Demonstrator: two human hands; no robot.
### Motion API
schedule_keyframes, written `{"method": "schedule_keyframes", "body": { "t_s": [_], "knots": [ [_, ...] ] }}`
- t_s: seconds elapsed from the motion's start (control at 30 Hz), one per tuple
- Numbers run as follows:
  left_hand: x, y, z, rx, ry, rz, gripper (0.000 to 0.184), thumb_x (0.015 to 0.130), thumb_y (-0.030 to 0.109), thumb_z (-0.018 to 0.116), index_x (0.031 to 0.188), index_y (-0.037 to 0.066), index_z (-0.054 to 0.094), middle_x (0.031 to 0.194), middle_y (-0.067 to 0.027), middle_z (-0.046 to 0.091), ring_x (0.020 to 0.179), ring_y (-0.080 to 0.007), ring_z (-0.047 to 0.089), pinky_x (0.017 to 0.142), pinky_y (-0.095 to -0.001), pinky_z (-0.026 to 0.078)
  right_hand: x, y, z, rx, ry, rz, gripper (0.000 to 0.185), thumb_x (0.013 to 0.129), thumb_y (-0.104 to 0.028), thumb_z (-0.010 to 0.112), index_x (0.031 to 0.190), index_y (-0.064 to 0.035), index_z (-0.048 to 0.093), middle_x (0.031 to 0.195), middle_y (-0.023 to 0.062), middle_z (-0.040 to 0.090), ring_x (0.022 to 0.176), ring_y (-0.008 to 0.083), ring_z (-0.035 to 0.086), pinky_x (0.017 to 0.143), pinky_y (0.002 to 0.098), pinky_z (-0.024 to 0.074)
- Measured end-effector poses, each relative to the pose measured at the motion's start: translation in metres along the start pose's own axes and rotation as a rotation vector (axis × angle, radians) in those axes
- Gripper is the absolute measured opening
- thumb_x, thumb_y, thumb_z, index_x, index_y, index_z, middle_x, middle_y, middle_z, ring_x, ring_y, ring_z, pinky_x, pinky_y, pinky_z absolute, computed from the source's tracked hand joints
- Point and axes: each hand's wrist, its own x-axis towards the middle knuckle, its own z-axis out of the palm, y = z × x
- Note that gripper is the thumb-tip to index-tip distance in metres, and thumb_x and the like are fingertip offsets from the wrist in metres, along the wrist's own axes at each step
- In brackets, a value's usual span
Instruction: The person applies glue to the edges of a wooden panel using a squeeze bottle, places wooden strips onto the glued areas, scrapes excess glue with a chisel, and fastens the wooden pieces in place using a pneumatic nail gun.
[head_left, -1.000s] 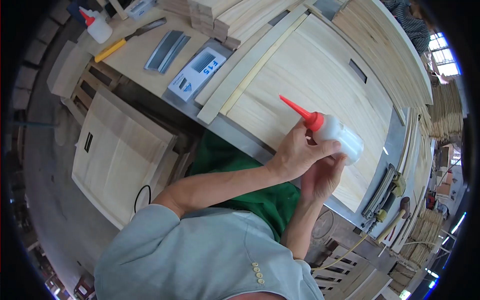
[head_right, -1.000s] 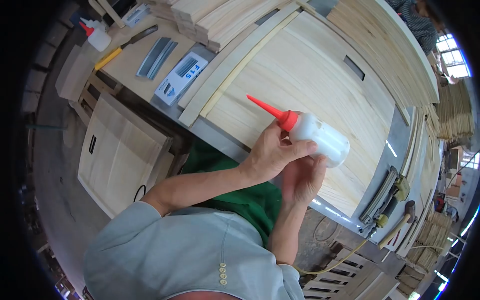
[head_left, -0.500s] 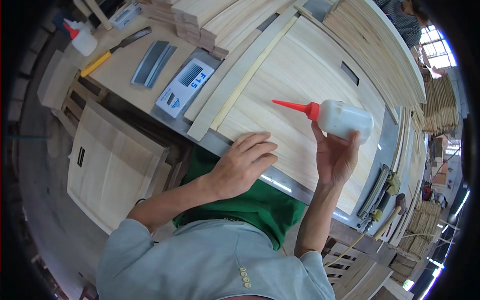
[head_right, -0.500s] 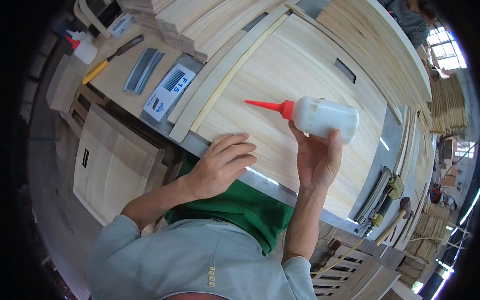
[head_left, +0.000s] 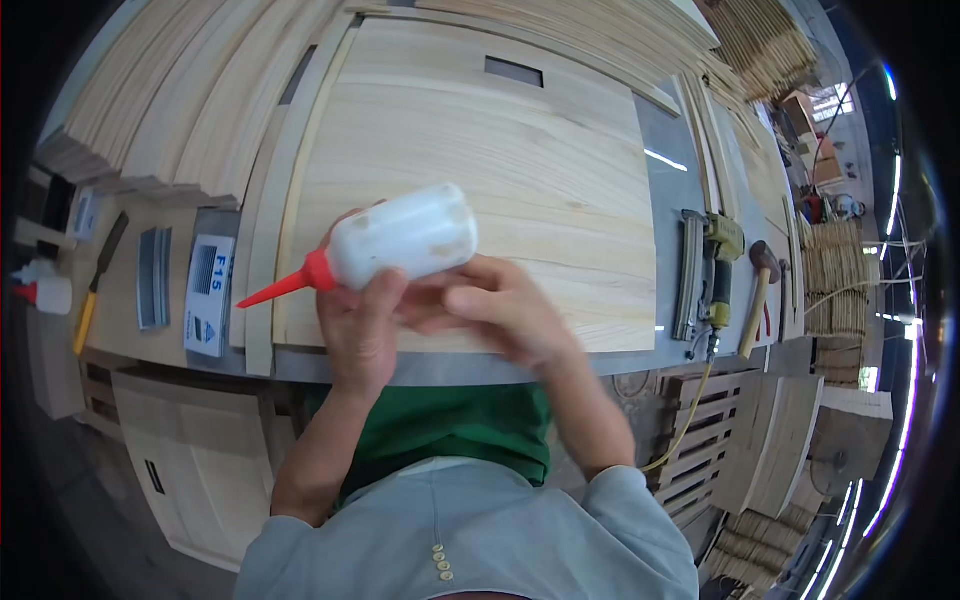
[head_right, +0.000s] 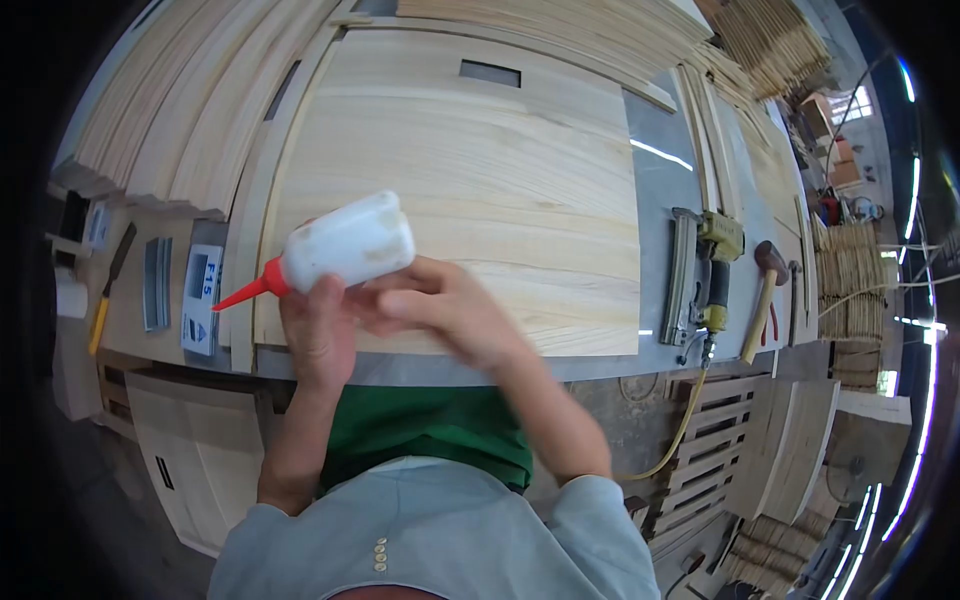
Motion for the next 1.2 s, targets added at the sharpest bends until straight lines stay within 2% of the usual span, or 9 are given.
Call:
{"method": "schedule_keyframes", "body": {
  "t_s": [0.03,0.07,0.13,0.23,0.3,0.4,0.7,1.1,1.2],
  "knots": [
    [0.001,0.001,0.008,-0.056,0.070,0.013,0.063,0.083,0.011,0.071,0.136,-0.001,0.040,0.129,-0.0113,0.050,0.122,-0.0197,0.048,0.106,-0.0361,0.039,-0.007,-0.020,-0.019,-0.205,0.161,0.062,0.029,0.090,-0.020,0.067,0.108,0.0030,0.065,0.096,0.0142,0.068,0.095,0.0212,0.066,0.086,0.0338,0.0533],
    [0.003,-0.001,0.007,-0.031,0.050,0.003,0.062,0.083,0.010,0.071,0.136,-0.001,0.041,0.129,-0.0112,0.050,0.122,-0.0198,0.048,0.106,-0.0361,0.039,-0.007,-0.035,-0.041,-0.391,0.398,-0.080,0.026,0.093,-0.021,0.062,0.102,0.0017,0.068,0.089,0.0122,0.069,0.086,0.0182,0.065,0.082,0.0328,0.0524],
    [0.001,-0.004,-0.001,0.035,0.034,-0.027,0.060,0.083,0.009,0.070,0.135,-0.001,0.041,0.129,-0.0110,0.050,0.121,-0.0199,0.049,0.105,-0.0360,0.039,0.003,-0.072,-0.111,-0.628,0.718,-0.538,0.025,0.093,-0.020,0.061,0.101,0.0022,0.068,0.097,0.0099,0.069,0.088,0.0162,0.064,0.079,0.0313,0.0507],
    [-0.001,-0.004,-0.005,0.124,-0.019,-0.049,0.062,0.083,0.008,0.071,0.136,0.000,0.040,0.130,-0.0118,0.049,0.123,-0.0203,0.048,0.105,-0.0371,0.040,0.030,-0.119,-0.233,-1.014,1.161,-0.578,0.044,0.091,-0.025,0.062,0.120,0.0088,0.060,0.114,0.0166,0.066,0.105,0.0244,0.062,0.092,0.0335,0.0458],
    [0.001,0.000,-0.008,0.143,-0.042,-0.027,0.065,0.083,0.006,0.073,0.137,0.001,0.038,0.133,-0.0122,0.047,0.124,-0.0206,0.047,0.106,-0.0375,0.040,0.044,-0.125,-0.320,-1.323,1.218,-0.443,0.052,0.091,-0.028,0.061,0.129,0.0065,0.054,0.123,0.0192,0.062,0.112,0.0258,0.059,0.097,0.0348,0.0437],
    [0.001,0.000,-0.007,0.128,-0.075,-0.011,0.069,0.082,0.003,0.073,0.139,0.003,0.034,0.138,-0.0127,0.042,0.126,-0.0212,0.045,0.108,-0.0380,0.039,0.055,-0.130,-0.302,-1.134,1.184,-0.372,0.055,0.091,-0.030,0.061,0.130,0.0070,0.052,0.126,0.0210,0.060,0.116,0.0276,0.058,0.099,0.0355,0.0424],
    [0.000,-0.002,-0.008,0.133,-0.118,-0.029,0.069,0.083,0.001,0.073,0.138,0.004,0.032,0.142,-0.0129,0.038,0.129,-0.0212,0.043,0.108,-0.0383,0.040,0.057,-0.128,-0.279,-1.083,1.201,-0.359,0.052,0.092,-0.028,0.059,0.131,0.0060,0.053,0.128,0.0204,0.060,0.117,0.0288,0.057,0.100,0.0355,0.0421],
    [-0.002,-0.003,-0.002,0.210,-0.083,0.008,0.066,0.082,0.001,0.073,0.137,0.002,0.036,0.137,-0.0116,0.042,0.124,-0.0188,0.045,0.105,-0.0351,0.040,0.057,-0.122,-0.296,-1.198,1.129,-0.408,0.051,0.089,-0.027,0.061,0.127,0.0065,0.056,0.123,0.0226,0.063,0.117,0.0324,0.059,0.101,0.0356,0.0414],
    [0.000,0.001,-0.002,0.215,-0.086,-0.024,0.063,0.082,0.002,0.073,0.135,0.001,0.039,0.130,-0.0093,0.047,0.120,-0.0171,0.048,0.103,-0.0330,0.042,0.047,-0.119,-0.281,-1.500,1.142,-0.487,0.055,0.090,-0.029,0.062,0.131,0.0062,0.052,0.127,0.0225,0.060,0.120,0.0332,0.056,0.104,0.0373,0.0401]
  ]
}}
